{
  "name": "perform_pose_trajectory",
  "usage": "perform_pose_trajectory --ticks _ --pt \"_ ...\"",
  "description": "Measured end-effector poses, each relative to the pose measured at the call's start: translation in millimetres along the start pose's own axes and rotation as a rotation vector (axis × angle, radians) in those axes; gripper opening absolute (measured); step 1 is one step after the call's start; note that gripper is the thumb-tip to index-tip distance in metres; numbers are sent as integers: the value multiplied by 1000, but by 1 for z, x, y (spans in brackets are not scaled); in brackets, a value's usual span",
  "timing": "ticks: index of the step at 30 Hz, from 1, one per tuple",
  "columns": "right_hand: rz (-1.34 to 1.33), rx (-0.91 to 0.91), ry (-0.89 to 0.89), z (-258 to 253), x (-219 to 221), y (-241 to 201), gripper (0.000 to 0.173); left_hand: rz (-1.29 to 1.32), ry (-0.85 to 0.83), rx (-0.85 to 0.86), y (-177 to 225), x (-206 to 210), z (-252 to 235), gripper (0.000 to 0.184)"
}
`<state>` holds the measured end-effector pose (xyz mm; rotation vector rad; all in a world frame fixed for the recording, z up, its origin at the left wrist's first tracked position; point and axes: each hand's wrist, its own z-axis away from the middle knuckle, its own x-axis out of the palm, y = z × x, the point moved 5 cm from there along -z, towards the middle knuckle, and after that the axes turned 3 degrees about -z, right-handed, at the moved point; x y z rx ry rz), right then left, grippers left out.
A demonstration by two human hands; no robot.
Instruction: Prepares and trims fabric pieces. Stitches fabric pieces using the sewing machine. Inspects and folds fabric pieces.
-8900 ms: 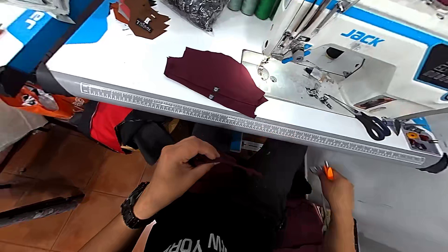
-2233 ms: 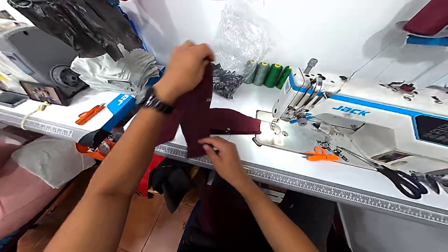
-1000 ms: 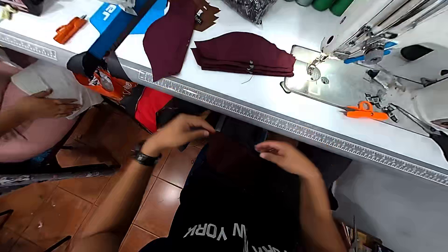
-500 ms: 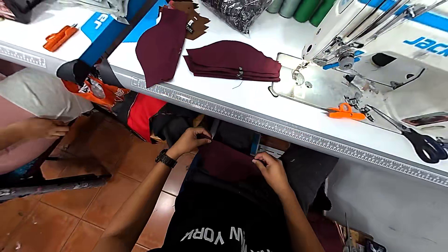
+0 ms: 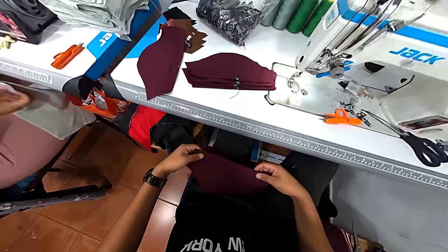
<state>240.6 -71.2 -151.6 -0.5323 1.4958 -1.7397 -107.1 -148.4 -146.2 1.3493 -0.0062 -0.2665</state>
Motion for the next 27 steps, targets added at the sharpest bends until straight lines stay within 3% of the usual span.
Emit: perform_pose_trajectory --ticks 3,6,8,12,14,16,18,20,22,23,26,27 --pt "340 158 100 -14 0 23 20 -108 157 -62 -24 8 -28 13" --pt "562 282 -90 -18 8 -11 32 23 140 -206 -57 19 -47 21" --pt "539 86 -112 -27 10 -72 30 138 116 -306 -70 23 -53 26" --pt "749 -384 316 -96 -9 -187 19 241 178 -337 -68 21 -52 25" --pt "847 -432 463 -158 -21 -207 42 257 216 -338 -68 19 -48 26" --pt "939 -296 444 -202 -18 -204 81 261 214 -344 -68 18 -45 24" --pt "1042 -188 378 -208 0 -190 98 284 192 -360 -67 17 -41 24" --pt "1138 -195 359 -185 14 -179 103 317 175 -355 -66 18 -39 22" --pt "1190 -271 375 -149 20 -165 98 356 180 -331 -61 21 -35 18" --pt "1188 -326 400 -130 20 -159 87 371 180 -310 -58 21 -33 17" --pt "1157 -527 564 -66 7 -149 36 300 186 -277 -46 17 -30 13" --pt "1147 -533 602 -41 1 -146 28 263 181 -277 -42 17 -28 13"
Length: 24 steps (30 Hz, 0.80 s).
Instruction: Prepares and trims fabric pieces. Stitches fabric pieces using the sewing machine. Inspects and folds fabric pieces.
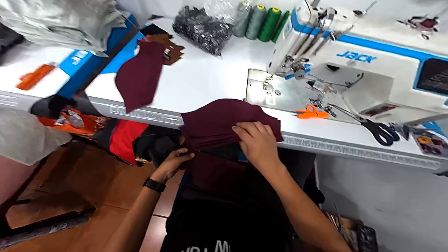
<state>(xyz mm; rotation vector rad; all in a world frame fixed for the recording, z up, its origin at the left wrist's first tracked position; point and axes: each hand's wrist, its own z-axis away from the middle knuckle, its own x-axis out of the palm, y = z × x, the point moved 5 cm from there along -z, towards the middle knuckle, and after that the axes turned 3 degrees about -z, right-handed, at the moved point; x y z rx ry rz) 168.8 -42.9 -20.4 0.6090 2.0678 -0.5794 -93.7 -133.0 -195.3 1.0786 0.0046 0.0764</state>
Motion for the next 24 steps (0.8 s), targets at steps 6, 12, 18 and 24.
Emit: perform_pose_trajectory --ticks 6,12,18,24 --pt "-263 410 -400 100 -108 69 25 -19 36 -48 2 6 -8 14" --pt "-47 540 -365 121 -200 93 25 -1 104 -55 3 12 -17 16" --pt "243 500 -198 126 -191 45 27 -1006 247 518 89 87 47 51" --pt "45 348 -357 145 -124 6 14 -959 -333 1104 133 273 95 65"
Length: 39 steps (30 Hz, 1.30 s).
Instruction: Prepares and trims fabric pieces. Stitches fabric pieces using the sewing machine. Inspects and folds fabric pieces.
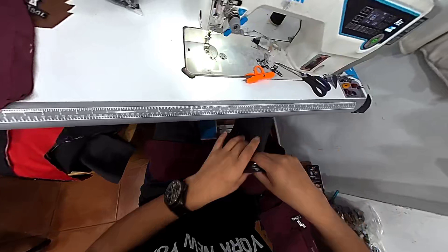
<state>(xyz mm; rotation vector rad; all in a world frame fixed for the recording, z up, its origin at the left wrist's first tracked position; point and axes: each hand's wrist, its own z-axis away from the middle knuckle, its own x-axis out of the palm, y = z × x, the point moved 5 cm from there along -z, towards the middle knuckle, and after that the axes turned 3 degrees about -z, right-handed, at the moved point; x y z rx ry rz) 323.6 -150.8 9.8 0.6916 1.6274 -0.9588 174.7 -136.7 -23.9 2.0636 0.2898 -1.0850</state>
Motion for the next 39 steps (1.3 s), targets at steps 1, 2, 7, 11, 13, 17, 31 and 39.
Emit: perform_pose_trajectory --ticks 1,2,7,11,13,17,31,39 --pt "-42 2 -18 7 -1 8 15 21 -79 28 -6 9 -6 43" --pt "-78 22 -42 15 -3 20 17 74 -188 36 -14 14 -12 24" --pt "24 174 167 46 -24 81 23 -125 -97 129 -28 -3 -48 17" --pt "167 178 308 65 -10 93 35 -341 185 246 -19 13 -47 24" --pt "176 155 142 74 33 100 35 -411 56 189 -36 50 -19 26" --pt "-2 116 -57 61 77 81 40 -292 -111 -153 -89 68 68 33" --pt "-433 -7 72 -93 228 -23 10 4 172 -523 -200 -55 176 5" --pt "-893 -277 101 -97 126 -33 10 -70 111 -119 -157 -194 66 18"
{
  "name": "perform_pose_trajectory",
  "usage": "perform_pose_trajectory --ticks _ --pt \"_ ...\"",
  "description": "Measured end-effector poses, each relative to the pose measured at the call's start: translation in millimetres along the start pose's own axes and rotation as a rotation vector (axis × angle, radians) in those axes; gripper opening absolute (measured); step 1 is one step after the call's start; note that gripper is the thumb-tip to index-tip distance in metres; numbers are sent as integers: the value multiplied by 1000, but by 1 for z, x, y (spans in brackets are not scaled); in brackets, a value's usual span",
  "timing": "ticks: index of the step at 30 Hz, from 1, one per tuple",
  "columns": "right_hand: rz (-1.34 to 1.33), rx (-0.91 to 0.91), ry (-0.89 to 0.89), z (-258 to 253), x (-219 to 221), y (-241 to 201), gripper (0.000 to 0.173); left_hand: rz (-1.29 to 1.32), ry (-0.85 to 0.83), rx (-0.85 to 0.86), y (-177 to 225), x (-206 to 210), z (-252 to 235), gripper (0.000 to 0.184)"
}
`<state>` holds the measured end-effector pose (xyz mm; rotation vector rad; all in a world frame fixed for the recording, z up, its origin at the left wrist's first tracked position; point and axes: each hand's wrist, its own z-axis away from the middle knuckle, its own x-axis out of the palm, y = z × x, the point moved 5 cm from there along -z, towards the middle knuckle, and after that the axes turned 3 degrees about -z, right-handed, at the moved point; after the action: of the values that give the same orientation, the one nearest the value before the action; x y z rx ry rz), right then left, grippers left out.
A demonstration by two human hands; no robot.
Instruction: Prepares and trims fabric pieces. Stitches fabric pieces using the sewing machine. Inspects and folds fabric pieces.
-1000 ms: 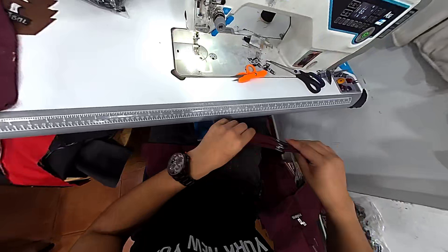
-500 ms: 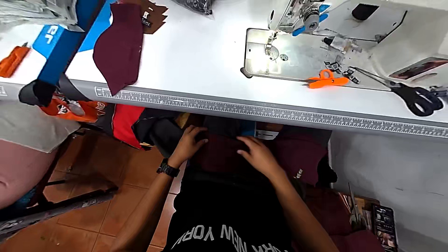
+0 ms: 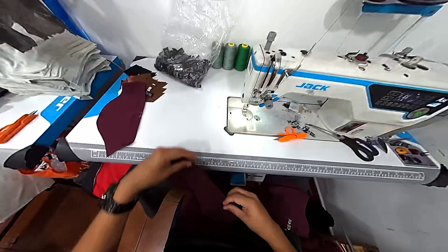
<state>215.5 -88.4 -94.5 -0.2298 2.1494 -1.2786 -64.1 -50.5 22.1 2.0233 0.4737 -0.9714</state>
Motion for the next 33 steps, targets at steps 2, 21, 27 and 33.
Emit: perform_pose_trajectory --ticks 2,21,27,33 --pt "119 -20 117 -28 -21 -24 15 -80 8 92 -3 -20 -68 18" --pt "705 -16 217 -91 -67 -2 28 -628 -31 543 -13 118 -221 19" --pt "741 27 132 -94 -66 -7 30 -365 -63 455 -43 103 -218 21" --pt "754 140 123 -105 -87 -1 37 -477 -40 121 -72 52 -215 28"
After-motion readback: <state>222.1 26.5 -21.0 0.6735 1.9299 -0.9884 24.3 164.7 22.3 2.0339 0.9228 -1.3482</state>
